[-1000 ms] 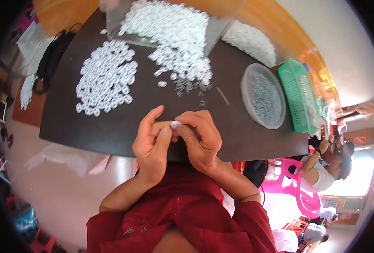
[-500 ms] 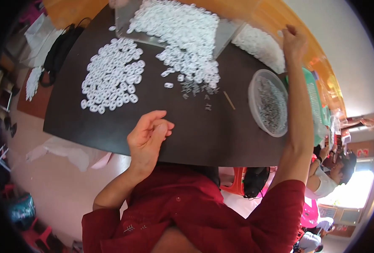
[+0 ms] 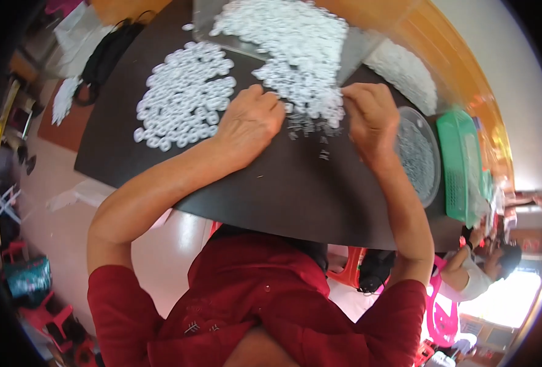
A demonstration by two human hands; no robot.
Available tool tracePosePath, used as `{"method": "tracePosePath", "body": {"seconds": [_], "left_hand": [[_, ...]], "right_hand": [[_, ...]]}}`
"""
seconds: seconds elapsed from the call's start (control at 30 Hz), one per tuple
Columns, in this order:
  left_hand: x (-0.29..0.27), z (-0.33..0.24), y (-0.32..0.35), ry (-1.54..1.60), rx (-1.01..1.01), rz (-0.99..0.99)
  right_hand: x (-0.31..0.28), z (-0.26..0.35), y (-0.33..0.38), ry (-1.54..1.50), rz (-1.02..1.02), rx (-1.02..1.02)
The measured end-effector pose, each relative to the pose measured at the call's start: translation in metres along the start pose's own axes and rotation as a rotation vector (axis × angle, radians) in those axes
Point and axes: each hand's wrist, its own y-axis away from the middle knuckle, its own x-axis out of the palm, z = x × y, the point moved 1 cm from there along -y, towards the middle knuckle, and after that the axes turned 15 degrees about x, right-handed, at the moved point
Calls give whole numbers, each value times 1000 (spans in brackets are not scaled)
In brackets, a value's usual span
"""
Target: The person assembles small white plastic components by hand, inserting metal clips into them.
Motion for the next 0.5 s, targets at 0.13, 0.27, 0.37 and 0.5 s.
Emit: {"method": "tracePosePath", "body": {"seconds": [0.13,0.27,0.37,0.5], "left_hand": [[12,9,9,-103,127,152],[7,7,4,-31,94,113],[5,3,4,-10,67,66],[-9,-9,10,7,69,52]], "right_hand": [[-1,-11,12,11,13,3],[-29,-58,25,205,-51,119],[-58,-126,27,420,-164,263],[-106,-206,22,598,-123,629]]}}
